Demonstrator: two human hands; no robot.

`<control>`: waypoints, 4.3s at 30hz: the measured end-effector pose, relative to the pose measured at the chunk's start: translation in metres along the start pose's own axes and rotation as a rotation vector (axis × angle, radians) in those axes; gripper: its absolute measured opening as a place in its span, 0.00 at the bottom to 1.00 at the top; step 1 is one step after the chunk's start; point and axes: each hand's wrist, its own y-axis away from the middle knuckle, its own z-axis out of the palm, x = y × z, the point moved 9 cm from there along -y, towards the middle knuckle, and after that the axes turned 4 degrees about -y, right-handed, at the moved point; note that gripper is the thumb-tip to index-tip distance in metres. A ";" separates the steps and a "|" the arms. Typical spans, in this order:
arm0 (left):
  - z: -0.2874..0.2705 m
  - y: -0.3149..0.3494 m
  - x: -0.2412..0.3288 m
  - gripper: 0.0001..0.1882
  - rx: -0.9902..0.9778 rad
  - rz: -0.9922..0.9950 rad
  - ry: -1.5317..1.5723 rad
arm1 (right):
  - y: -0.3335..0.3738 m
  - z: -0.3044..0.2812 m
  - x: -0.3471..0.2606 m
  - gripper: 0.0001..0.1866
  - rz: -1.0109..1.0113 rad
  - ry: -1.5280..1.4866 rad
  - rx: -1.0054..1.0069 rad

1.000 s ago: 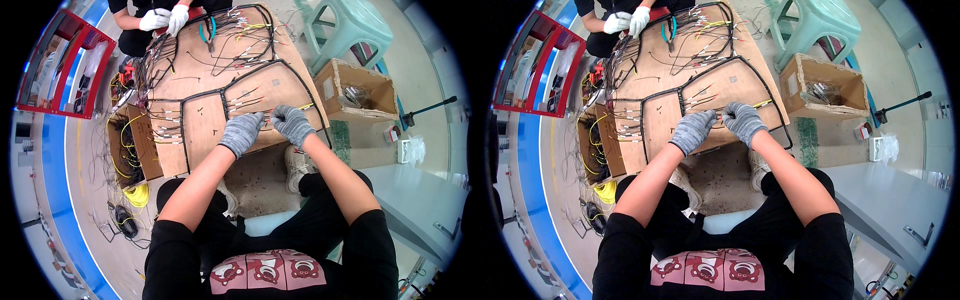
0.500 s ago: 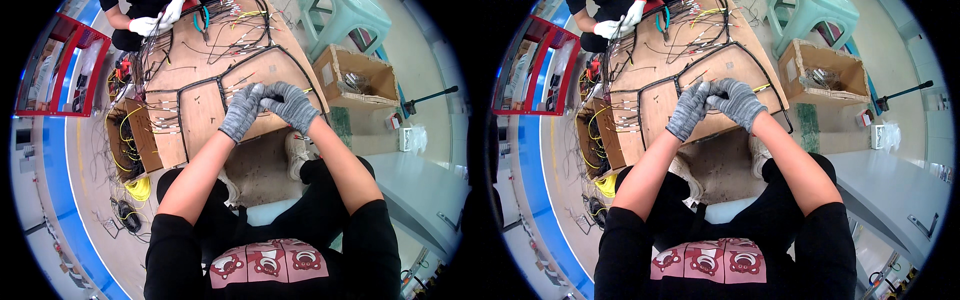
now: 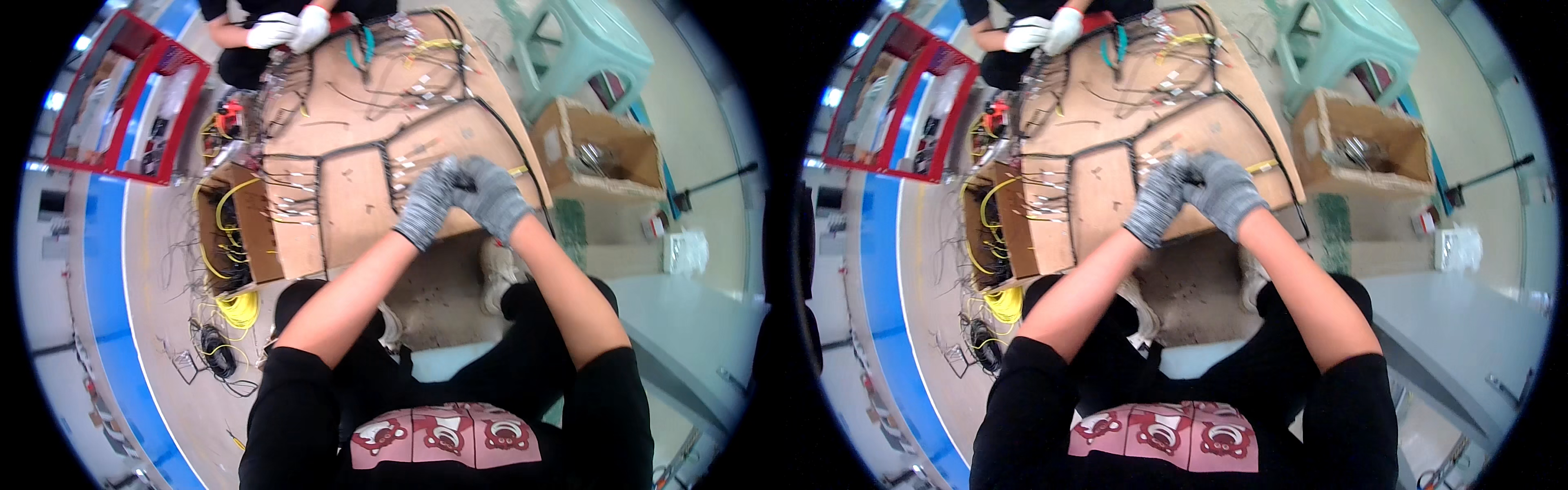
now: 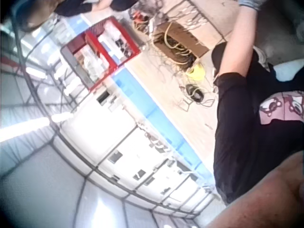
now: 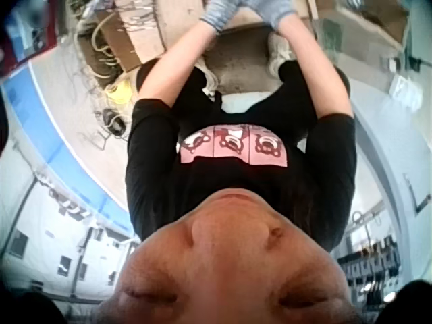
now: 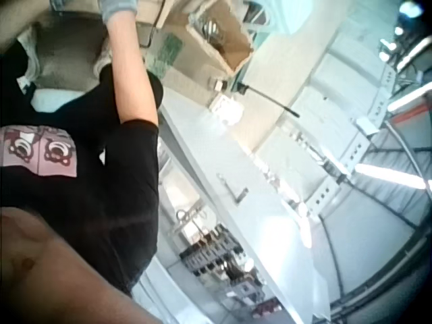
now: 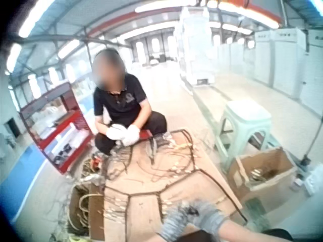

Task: The person sits on the floor and repeatedly picks up short wires, strips their ends, and inserts them into a black cable harness laid on a low table. A coworker across the table performs similar wire work. The person handles wires one at a time and places finished pieces into the harness.

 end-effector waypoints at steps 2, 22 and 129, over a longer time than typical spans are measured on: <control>0.010 0.005 -0.004 0.21 -0.037 -0.148 0.228 | -0.001 0.006 0.016 0.12 0.037 -0.015 -0.002; 0.007 0.030 0.018 0.09 0.002 -0.585 0.727 | 0.005 -0.007 0.026 0.04 0.290 -0.792 -0.069; -0.289 0.101 -0.083 0.29 1.293 -0.157 -0.196 | -0.060 0.113 -0.103 0.08 0.209 -0.883 -0.200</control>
